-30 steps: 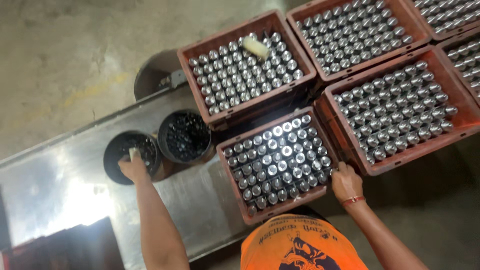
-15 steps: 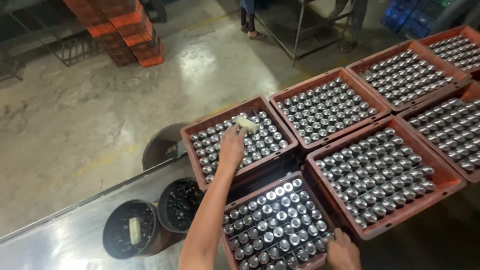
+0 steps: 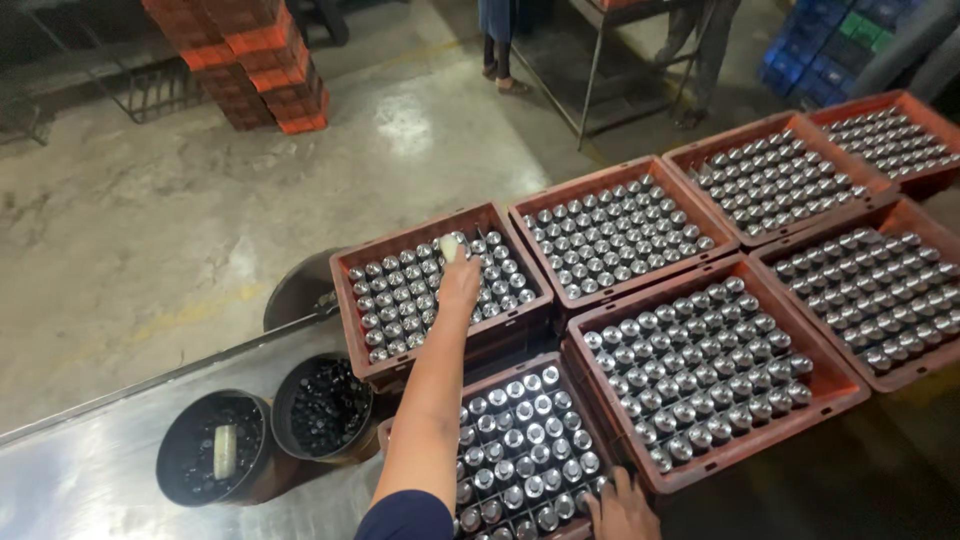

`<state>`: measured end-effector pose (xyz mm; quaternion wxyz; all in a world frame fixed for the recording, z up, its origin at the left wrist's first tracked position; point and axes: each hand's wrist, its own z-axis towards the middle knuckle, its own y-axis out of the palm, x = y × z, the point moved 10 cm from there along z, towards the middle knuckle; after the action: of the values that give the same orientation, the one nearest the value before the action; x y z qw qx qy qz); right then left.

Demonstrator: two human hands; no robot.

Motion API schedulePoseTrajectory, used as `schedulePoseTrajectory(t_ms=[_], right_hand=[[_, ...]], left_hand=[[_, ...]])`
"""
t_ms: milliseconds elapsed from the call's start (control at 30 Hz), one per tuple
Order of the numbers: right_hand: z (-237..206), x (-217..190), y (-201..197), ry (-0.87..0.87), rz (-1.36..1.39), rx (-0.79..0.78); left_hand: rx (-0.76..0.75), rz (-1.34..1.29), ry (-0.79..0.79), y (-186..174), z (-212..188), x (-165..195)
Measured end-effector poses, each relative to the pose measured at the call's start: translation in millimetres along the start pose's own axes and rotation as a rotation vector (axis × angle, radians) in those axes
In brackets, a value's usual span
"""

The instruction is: The person arranges small metallic caps into a pink crate, using both hands to place and align them in rows. The person then uses a white cylindrical tool to press and adjust the caps within the crate.

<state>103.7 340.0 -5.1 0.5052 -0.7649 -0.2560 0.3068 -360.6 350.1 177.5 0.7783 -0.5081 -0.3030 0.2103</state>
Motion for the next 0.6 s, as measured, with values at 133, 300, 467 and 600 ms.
schedulePoseTrajectory(t_ms=[133,300,467,600], right_hand=[[-8,1,-5,-0.101,0.025,0.136],[-26,-9,-22,-0.194,0.073,0.111],[-47,-22,-69,-0.29,0.281,0.175],[-61,-54,-83,-0.435,0.653,0.108]], left_hand=[[0.351,-0.288,0.052,-50,-29,3],[0.529,-0.534,-0.174,-81,-114,-17],[0.322,-1.1,-0.399,-46,-255,-9],[0.055,-1.638,-0.813,17,-370,22]])
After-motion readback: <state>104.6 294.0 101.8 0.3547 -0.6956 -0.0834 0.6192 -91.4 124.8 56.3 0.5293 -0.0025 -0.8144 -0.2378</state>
